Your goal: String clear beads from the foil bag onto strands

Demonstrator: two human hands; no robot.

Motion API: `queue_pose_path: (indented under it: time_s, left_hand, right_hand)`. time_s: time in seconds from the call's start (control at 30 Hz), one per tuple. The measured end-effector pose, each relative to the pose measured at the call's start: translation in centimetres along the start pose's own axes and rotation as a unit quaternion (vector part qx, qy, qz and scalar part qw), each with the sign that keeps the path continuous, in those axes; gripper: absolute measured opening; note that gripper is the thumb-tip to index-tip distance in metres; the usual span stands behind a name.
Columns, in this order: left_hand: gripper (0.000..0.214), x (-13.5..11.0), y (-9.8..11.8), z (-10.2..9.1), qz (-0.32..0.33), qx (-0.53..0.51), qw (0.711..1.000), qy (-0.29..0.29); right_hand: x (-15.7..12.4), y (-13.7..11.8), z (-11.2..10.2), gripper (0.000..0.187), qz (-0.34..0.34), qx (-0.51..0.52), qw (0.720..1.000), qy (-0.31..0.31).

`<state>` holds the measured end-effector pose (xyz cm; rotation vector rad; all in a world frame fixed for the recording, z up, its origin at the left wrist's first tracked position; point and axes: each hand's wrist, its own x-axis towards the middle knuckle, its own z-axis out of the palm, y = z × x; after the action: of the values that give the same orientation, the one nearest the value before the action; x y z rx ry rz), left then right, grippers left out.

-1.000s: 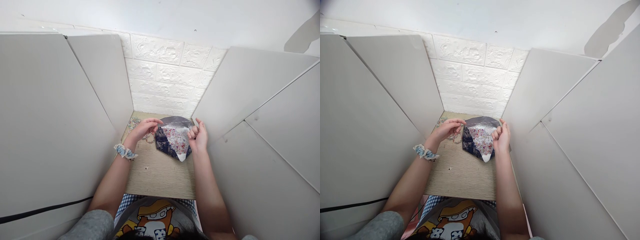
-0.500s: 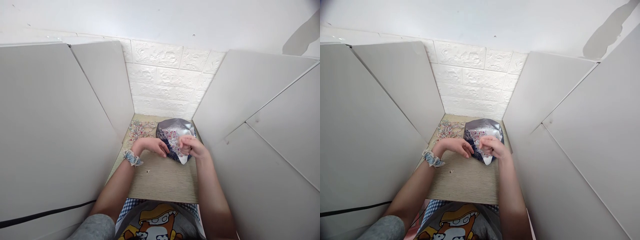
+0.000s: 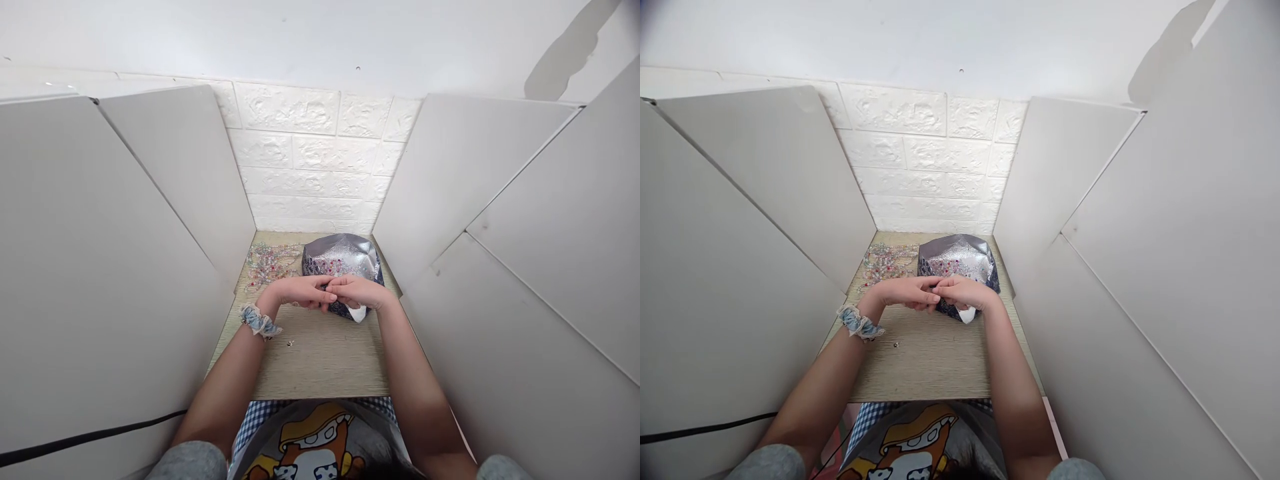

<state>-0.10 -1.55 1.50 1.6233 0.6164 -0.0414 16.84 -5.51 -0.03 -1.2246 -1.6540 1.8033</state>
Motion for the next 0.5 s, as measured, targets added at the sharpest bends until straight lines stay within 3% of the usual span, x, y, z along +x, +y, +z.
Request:
queue_pose_path:
  time_s: [0.17,0.27,0.33,0.4,0.5]
  left_hand:
    - [0.032,-0.8,0.4,-1.2,0.024,0.086,0.986,0.139]
    - [0.03,-1.4,0.4,-2.1,0.031,0.079,0.96,0.267]
    - [0.03,-1.7,0.2,-2.5,0.061,0.058,0.918,0.388]
    - [0.029,-1.8,0.0,-3.0,0.105,0.032,0.858,0.501]
    - [0.027,-1.7,-0.5,-3.5,0.137,0.009,0.799,0.585]
  right_hand:
    - [-0.1,0.1,-0.4,0.022,-0.034,0.04,0.999,0.001]
    - [0.1,0.3,-0.7,0.025,-0.057,0.038,0.997,0.033]
    - [0.5,0.5,-1.0,0.027,-0.08,0.03,0.99,0.112]
    - [0.9,0.7,-1.3,0.028,-0.104,0.02,0.971,0.216]
    - [1.4,0.8,-1.5,0.027,-0.12,-0.012,0.935,0.334]
